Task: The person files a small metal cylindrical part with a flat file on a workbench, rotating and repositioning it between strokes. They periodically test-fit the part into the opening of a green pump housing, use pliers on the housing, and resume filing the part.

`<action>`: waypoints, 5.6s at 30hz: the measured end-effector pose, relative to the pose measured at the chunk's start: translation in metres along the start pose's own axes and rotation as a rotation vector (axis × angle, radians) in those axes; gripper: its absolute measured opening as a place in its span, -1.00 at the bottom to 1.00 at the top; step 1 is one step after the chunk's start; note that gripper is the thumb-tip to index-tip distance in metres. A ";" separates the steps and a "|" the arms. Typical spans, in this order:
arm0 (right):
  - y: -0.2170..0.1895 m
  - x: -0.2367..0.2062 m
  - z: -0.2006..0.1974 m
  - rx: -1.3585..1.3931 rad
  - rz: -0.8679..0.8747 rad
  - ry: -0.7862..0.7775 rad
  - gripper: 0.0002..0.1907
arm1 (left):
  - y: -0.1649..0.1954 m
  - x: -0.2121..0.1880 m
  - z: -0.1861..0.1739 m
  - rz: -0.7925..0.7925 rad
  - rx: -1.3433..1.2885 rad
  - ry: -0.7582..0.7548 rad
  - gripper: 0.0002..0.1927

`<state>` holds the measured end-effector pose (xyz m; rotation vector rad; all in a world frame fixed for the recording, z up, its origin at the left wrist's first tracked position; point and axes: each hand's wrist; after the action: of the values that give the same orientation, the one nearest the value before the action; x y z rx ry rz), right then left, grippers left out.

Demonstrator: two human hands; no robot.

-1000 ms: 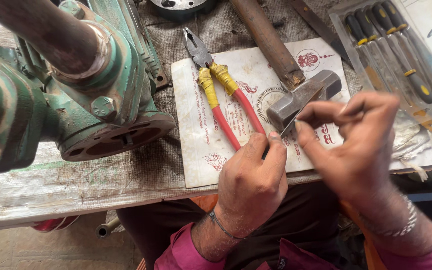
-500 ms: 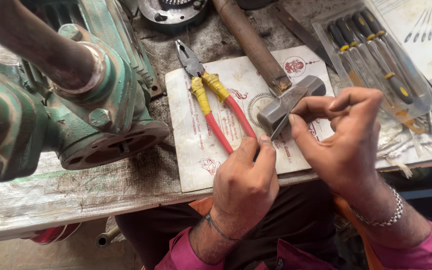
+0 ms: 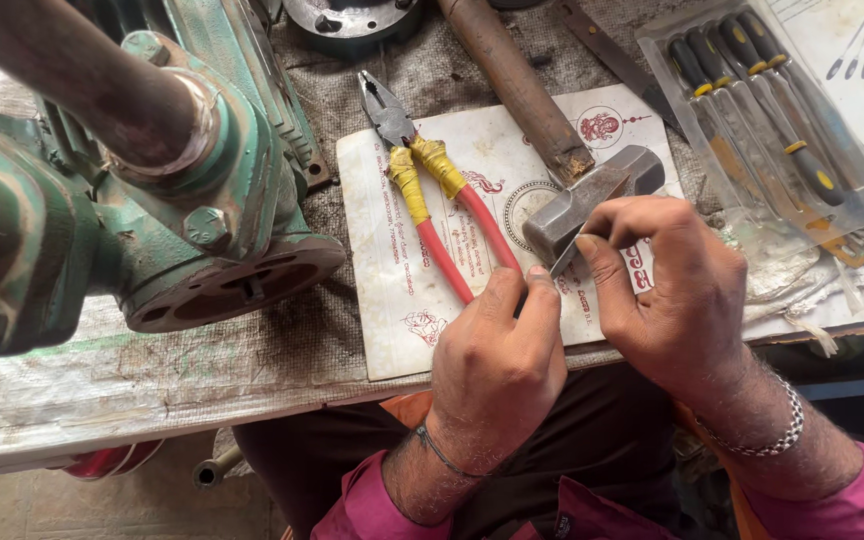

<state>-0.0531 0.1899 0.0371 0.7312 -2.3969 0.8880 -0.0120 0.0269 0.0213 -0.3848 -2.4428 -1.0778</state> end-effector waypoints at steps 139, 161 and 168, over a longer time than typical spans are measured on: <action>0.008 0.007 -0.008 0.949 0.420 0.068 -0.55 | -0.010 -0.002 -0.010 -0.068 -0.045 0.006 -0.83; -0.002 0.005 0.013 0.252 0.060 0.012 -0.41 | -0.013 -0.003 -0.012 -0.016 -0.025 0.016 -0.74; -0.004 -0.003 0.014 0.168 0.050 0.029 -0.49 | -0.011 -0.006 -0.013 0.007 -0.003 -0.021 -0.71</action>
<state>-0.0522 0.1784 0.0275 0.7175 -2.3443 1.1236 -0.0075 0.0093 0.0188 -0.4074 -2.4571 -1.0794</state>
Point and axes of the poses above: each hand's wrist, its own x-axis towards the middle knuckle, its own z-axis out of the palm, y = z × x, and after that the axes turned 4 degrees about -z, right-handed
